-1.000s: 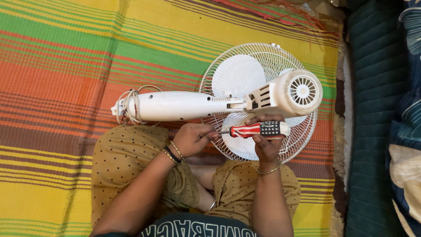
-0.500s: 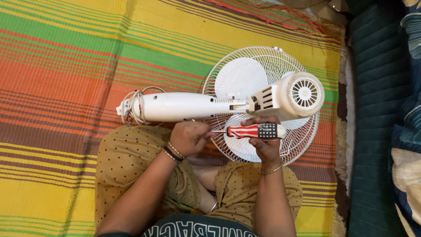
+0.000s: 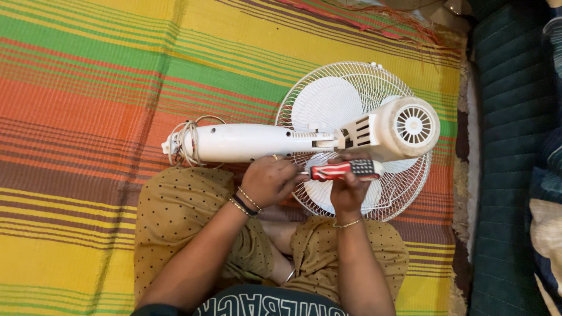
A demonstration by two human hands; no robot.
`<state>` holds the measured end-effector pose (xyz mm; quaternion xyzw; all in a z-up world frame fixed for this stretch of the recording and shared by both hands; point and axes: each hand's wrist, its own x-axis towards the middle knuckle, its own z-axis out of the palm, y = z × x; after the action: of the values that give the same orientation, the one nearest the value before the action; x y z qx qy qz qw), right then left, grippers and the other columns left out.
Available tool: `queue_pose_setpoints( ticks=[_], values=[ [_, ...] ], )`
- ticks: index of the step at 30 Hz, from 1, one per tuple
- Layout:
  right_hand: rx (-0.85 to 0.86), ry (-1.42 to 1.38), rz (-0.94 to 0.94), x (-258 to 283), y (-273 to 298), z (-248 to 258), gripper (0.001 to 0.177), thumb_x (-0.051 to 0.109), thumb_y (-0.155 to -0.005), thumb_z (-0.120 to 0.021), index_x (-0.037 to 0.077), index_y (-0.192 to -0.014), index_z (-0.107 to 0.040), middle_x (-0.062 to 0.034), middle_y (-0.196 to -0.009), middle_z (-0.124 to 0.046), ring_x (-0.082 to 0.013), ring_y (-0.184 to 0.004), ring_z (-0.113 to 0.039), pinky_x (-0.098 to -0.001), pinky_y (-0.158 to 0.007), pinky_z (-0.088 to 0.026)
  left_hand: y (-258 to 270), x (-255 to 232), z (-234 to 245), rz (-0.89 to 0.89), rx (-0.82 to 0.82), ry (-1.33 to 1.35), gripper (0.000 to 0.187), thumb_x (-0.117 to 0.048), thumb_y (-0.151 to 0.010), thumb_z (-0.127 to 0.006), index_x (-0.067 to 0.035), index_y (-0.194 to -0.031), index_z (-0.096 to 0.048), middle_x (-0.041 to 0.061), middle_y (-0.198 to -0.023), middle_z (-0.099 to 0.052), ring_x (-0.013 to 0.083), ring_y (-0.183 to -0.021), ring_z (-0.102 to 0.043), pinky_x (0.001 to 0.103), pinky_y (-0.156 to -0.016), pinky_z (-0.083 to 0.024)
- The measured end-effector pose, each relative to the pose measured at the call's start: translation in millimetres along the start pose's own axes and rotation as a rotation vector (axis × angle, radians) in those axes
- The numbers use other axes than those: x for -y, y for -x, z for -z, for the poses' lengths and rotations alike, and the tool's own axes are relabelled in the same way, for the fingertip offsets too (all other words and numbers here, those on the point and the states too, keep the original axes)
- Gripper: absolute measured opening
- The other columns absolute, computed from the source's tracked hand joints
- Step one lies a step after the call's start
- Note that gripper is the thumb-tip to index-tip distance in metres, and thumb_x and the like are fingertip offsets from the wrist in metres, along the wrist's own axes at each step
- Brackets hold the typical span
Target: The person sits on a mat and uses a screwdriver to tighten screws on the neck and motor housing of a white table fan. They repeatedly adjust the fan's position and re-apply the screwdriver to the same fasteners throughout the clip.
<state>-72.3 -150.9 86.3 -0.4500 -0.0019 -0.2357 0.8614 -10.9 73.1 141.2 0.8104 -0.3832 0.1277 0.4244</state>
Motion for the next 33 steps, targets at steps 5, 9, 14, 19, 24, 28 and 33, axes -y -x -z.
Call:
queue_pose_setpoints(
  ticks=[5,9,14,19,24,28,33],
  values=[
    [-0.018,-0.138,0.102,18,-13,3,0.044,0.018,-0.087,-0.074,0.000,-0.123,-0.055,-0.0126,-0.112,-0.064,-0.0269,-0.103,-0.070,-0.0408,-0.099,-0.058,2,11,8,0.207,0.050,0.178,0.031,-0.039,-0.097,-0.070,-0.011,-0.083,-0.069,0.005,-0.071,-0.066,0.0242,-0.067,-0.064,0.040,-0.064,-0.050],
    [0.002,-0.231,0.088,32,-15,-1,0.045,0.021,-0.087,-0.072,-0.001,-0.123,-0.056,-0.0143,-0.114,-0.065,-0.0255,-0.107,-0.069,-0.0406,-0.104,-0.057,14,28,-3,0.683,-0.007,0.789,0.040,-0.043,-0.102,-0.064,-0.009,-0.083,-0.070,-0.003,-0.066,-0.056,0.0099,-0.061,-0.050,0.027,-0.057,-0.040],
    [0.133,-0.163,0.047,40,-17,-15,0.044,0.019,-0.089,-0.076,0.002,-0.124,-0.054,-0.0161,-0.121,-0.065,-0.0250,-0.118,-0.066,-0.0430,-0.111,-0.055,18,43,-16,0.832,-0.316,1.249,0.028,-0.037,-0.099,-0.070,-0.011,-0.092,-0.064,-0.007,-0.072,-0.057,0.0041,-0.061,-0.046,0.021,-0.057,-0.038],
    [0.234,-0.032,-0.086,40,-15,-24,0.051,0.016,-0.087,-0.082,0.007,-0.127,-0.051,-0.0198,-0.133,-0.062,-0.0321,-0.125,-0.065,-0.0512,-0.108,-0.055,9,44,-12,0.800,-0.583,1.165,0.023,-0.022,-0.093,-0.077,-0.011,-0.107,-0.062,-0.006,-0.094,-0.064,0.0031,-0.074,-0.052,0.021,-0.064,-0.043],
    [0.227,-0.047,-0.129,34,-9,-29,0.053,0.014,-0.089,-0.080,0.007,-0.130,-0.048,-0.0192,-0.135,-0.061,-0.0353,-0.126,-0.064,-0.0531,-0.107,-0.055,5,48,-6,0.873,-0.673,1.299,0.027,-0.021,-0.091,-0.077,-0.013,-0.112,-0.063,-0.003,-0.099,-0.068,0.0060,-0.074,-0.055,0.022,-0.064,-0.045],
    [0.255,-0.088,-0.158,32,-9,-26,0.053,0.014,-0.089,-0.081,0.007,-0.131,-0.048,-0.0191,-0.137,-0.060,-0.0349,-0.127,-0.063,-0.0529,-0.108,-0.055,10,53,-6,0.885,-0.664,1.456,0.024,-0.022,-0.094,-0.078,-0.011,-0.111,-0.065,0.001,-0.108,-0.072,0.0110,-0.082,-0.061,0.025,-0.069,-0.048],
    [0.203,-0.015,-0.153,24,-10,-21,0.058,0.014,-0.088,-0.084,0.005,-0.134,-0.049,-0.0153,-0.133,-0.060,-0.0299,-0.124,-0.064,-0.0464,-0.101,-0.058,13,56,-3,0.879,-0.684,1.549,0.021,-0.025,-0.094,-0.075,-0.015,-0.109,-0.064,0.001,-0.112,-0.072,0.0137,-0.094,-0.069,0.027,-0.074,-0.052]
  ],
)
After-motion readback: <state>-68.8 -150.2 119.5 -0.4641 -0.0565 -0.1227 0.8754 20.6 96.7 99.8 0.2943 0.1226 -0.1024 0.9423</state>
